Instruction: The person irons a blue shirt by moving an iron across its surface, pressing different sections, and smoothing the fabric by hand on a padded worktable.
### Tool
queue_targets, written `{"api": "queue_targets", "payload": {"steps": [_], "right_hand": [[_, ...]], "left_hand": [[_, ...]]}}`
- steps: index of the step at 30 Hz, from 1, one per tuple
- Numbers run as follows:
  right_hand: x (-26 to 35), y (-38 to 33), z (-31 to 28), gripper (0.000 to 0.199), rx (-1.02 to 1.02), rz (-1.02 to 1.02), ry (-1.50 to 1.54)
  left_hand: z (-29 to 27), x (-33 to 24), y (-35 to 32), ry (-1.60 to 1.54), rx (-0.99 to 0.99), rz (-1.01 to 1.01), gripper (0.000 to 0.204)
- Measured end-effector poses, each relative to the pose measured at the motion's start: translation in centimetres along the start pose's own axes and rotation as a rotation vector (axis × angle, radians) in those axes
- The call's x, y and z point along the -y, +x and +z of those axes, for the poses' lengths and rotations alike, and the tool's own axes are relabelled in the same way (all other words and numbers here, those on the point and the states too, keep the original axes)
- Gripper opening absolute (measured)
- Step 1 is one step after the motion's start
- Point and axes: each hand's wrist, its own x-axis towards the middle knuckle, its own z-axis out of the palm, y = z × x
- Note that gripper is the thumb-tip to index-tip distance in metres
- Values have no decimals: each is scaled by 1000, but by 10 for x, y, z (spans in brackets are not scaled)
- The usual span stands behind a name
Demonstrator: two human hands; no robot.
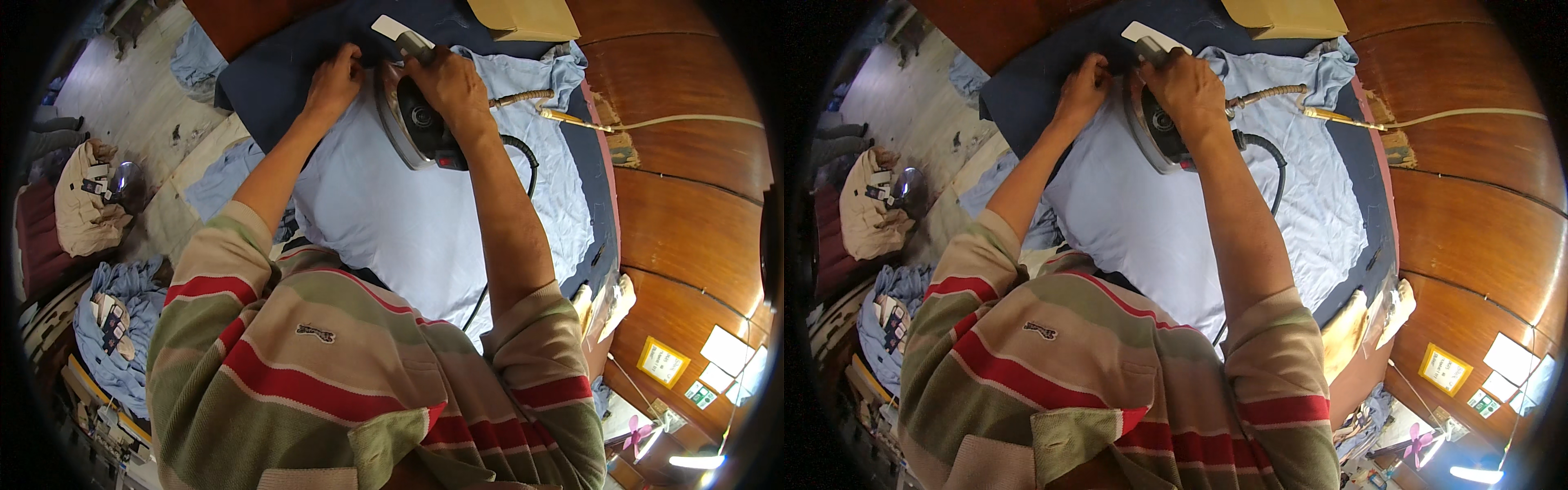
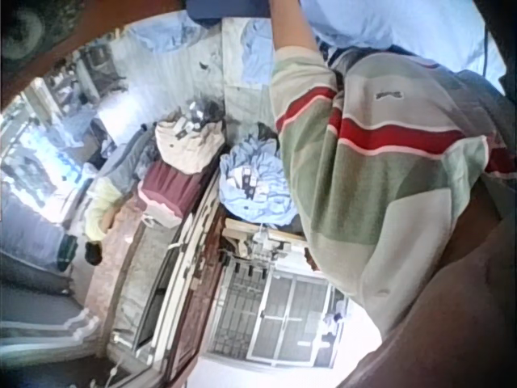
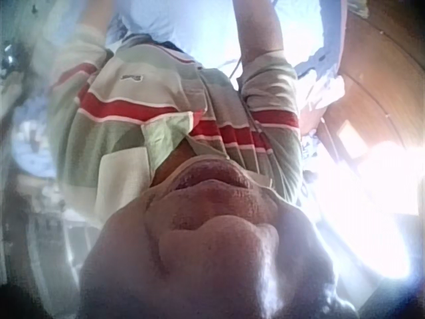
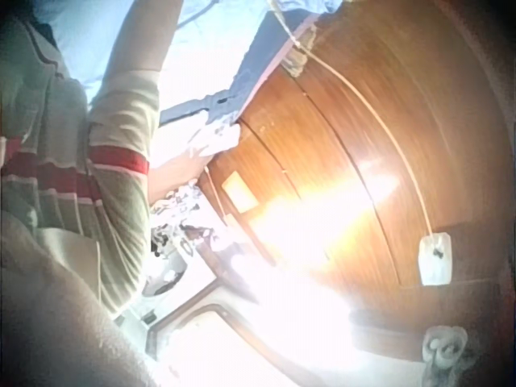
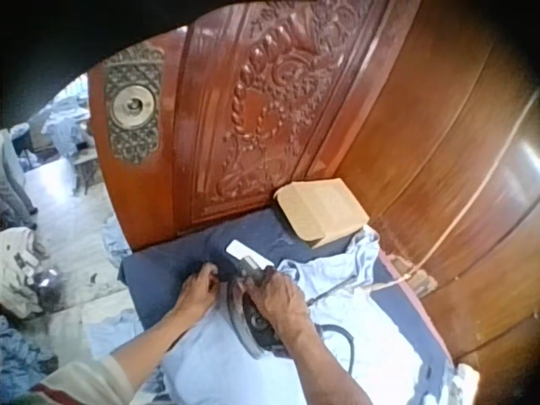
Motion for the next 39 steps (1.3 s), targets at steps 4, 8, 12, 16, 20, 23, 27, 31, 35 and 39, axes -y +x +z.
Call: {"api": "queue_targets", "payload": {"steps": [4,8,12,16,20,23,27,31,35,39], "right_hand": [[-3,4,-1,58,25,-18,-6],[-3,-1,-2,54,3,-7,29],[5,-47,-5,52,111,-50,8],[19,-50,-2,50,98,-147,-19],[18,-23,11,55,46,-173,-18],[17,-10,13,57,71,-167,-9],[23,-13,8,55,104,-246,-44],[24,-43,16,50,62,-293,-57],[17,-83,9,51,102,-261,-45],[9,-116,2,52,118,-210,-39]], "left_hand": [[1,2,4,23,-3,6,27],[-3,-1,8,79,28,-40,26],[-12,3,19,108,148,-39,26],[-17,6,5,279,34,2,24],[-39,-5,-80,507,-59,-57,18],[-47,-11,-121,489,56,-175,18],[-48,-3,-124,397,6,-191,18],[-46,4,-124,357,-50,-156,18],[-42,11,-123,383,-67,-138,20],[-38,17,-122,403,-91,-114,22]]}}
